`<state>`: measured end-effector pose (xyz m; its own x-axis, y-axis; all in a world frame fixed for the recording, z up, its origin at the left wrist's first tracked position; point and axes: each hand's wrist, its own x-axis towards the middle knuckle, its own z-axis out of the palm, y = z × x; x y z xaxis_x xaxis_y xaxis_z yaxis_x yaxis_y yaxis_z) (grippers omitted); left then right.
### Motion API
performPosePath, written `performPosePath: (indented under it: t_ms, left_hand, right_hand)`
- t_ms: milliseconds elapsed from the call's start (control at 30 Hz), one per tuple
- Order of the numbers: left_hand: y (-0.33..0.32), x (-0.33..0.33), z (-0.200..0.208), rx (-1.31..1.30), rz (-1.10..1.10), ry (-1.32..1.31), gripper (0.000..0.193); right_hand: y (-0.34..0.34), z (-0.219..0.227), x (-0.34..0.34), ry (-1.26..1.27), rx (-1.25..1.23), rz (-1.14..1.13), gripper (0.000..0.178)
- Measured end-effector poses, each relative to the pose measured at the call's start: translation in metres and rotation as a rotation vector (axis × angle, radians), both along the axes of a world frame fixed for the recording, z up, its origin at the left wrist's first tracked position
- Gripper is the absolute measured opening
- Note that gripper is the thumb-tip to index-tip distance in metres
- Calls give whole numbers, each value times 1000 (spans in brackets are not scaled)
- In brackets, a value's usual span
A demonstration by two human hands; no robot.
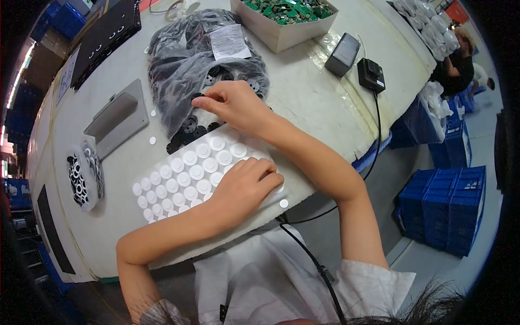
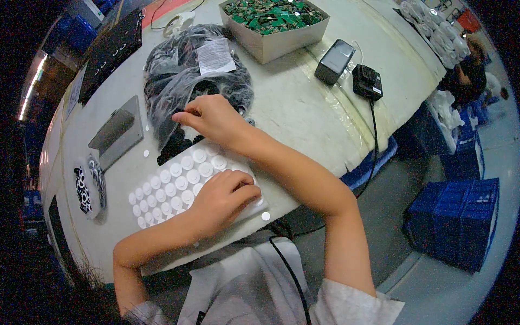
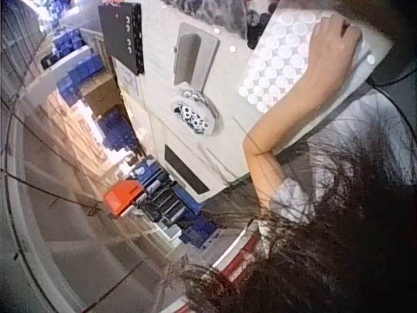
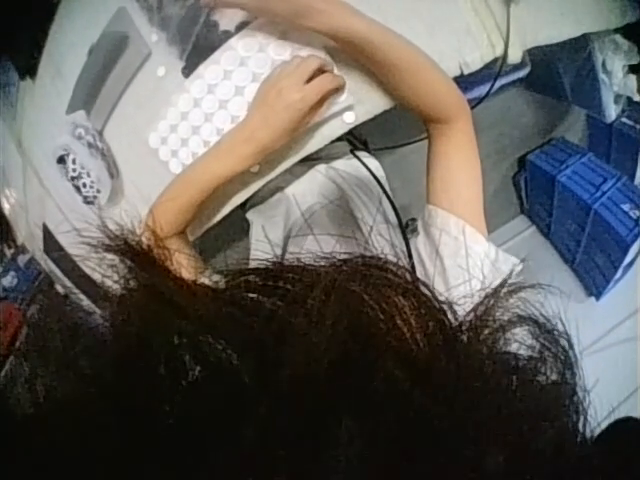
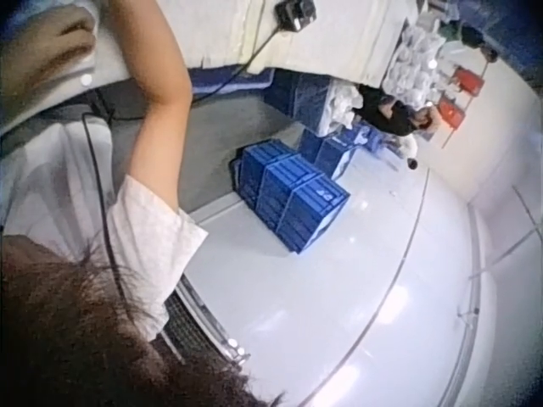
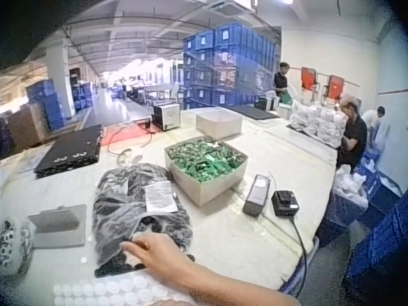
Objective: The person assembles small circular plastic components into a white organizing tray by hand.
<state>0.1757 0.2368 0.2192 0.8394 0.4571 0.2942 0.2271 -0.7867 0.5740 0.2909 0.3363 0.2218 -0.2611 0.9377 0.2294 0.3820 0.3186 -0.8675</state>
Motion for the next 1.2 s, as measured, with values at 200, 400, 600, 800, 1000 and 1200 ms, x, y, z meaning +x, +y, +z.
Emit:
performPosePath:
  t_ms: [200, 400, 600, 800, 1000, 1200]
  left_hand:
    - [11, -32, 34, -811, 465, -257, 9]
    - [39, -73, 31, -665, 729, -688, 10]
    - [39, -68, 22, -644, 740, -649, 13]
    - [44, -72, 22, -824, 643, -553, 18]
    - [42, -69, 19, -693, 685, -603, 21]
    - [40, -73, 16, -698, 574, -592, 29]
  right_hand:
    - [0, -7, -1, 197, -23, 157, 29]
    - [-25, 5, -16, 267, -335, 347, 30]
    - [-30, -1, -19, 278, -252, 349, 28]
    - [-29, -2, -20, 300, -356, 353, 24]
    - [-32, 4, -21, 267, -152, 322, 20]
    - [-32, 3, -20, 287, -111, 260, 20]
